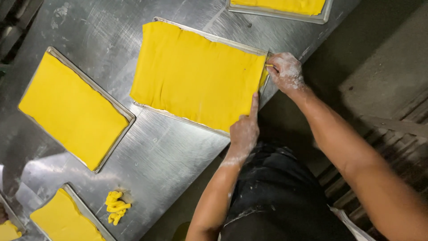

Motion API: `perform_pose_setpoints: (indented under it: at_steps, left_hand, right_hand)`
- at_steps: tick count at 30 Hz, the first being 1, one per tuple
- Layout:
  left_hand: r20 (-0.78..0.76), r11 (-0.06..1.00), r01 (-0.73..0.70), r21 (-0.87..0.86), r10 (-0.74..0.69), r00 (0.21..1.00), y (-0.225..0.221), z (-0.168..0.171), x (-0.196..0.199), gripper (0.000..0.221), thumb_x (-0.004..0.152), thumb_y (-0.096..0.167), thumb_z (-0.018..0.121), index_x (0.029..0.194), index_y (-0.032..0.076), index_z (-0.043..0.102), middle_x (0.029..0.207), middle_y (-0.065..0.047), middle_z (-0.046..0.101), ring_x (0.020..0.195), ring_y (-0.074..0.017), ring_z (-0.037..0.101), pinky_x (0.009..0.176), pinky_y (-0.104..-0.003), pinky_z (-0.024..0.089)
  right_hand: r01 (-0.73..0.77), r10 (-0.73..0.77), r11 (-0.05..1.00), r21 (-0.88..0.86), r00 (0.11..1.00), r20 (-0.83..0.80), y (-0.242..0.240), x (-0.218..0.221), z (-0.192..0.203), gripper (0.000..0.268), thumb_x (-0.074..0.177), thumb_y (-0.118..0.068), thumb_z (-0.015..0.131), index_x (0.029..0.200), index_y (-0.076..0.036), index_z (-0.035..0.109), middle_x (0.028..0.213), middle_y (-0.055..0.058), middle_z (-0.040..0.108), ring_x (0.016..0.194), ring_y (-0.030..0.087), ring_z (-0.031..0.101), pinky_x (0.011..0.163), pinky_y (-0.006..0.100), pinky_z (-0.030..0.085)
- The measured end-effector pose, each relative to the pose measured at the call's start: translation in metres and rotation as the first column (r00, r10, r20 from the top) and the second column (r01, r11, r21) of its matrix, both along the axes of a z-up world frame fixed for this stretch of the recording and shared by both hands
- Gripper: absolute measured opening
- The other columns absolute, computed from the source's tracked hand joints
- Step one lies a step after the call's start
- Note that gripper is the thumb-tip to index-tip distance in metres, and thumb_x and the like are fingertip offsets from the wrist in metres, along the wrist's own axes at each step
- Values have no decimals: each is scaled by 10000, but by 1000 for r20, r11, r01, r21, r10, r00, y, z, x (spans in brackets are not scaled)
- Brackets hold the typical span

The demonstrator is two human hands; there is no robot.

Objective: Flattening sheets of dough into baking trays, trimming excess dough using a scraper/knife, and managing tray placements on a steel bakery table.

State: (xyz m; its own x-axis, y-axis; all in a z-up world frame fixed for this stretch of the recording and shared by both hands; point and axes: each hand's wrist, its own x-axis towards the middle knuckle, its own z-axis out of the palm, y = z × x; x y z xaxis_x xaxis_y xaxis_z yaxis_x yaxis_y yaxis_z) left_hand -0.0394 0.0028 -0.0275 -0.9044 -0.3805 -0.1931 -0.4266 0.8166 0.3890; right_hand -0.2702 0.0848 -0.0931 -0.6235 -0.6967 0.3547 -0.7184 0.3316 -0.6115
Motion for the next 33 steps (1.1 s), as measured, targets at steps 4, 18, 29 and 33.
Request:
perform_pose_setpoints:
  at_steps: [4, 18, 29, 33]
  left_hand:
    - [29, 999, 6, -35, -5, 1000, -4, -4, -10, 893, 895, 78, 594, 1659, 278, 178, 655, -157, 644, 523, -359, 650, 490, -525, 529]
    - [79, 997, -12, 70, 6, 997, 1, 8, 53, 931, 886, 56, 564, 1667, 296, 117, 695, -184, 660, 588, -390, 669, 546, -550, 537]
    - [80, 996, -12, 91, 5, 997, 6, -4, 59, 904, 905, 68, 577, 1666, 294, 144, 695, -177, 669, 591, -379, 680, 542, -530, 540]
    - [-29, 999, 5, 38, -4, 1000, 9, 5, 89, 940, 862, 41, 591, 1667, 290, 175, 656, -160, 616, 544, -367, 636, 510, -515, 519]
  right_hand:
    - [12, -12, 1000, 12, 1000, -20, 1, -2, -2, 153, 868, -57, 780, 1012, -53, 730, 1071, 138, 720, 1035, 365, 672, 927, 465, 541]
    - [1, -4, 999, -33, 997, -78, 19, 29, 21, 134, 927, -49, 760, 1056, -74, 729, 1026, 135, 684, 953, 362, 677, 853, 456, 564]
    - [26, -26, 1000, 7, 999, 27, 18, 90, 19, 172, 884, -105, 808, 1045, -85, 750, 1087, 141, 659, 904, 311, 701, 796, 422, 582]
    - [24, -23, 998, 52, 999, -29, 15, 85, 10, 114, 886, -87, 804, 990, -83, 757, 1035, 118, 671, 918, 333, 692, 810, 430, 580]
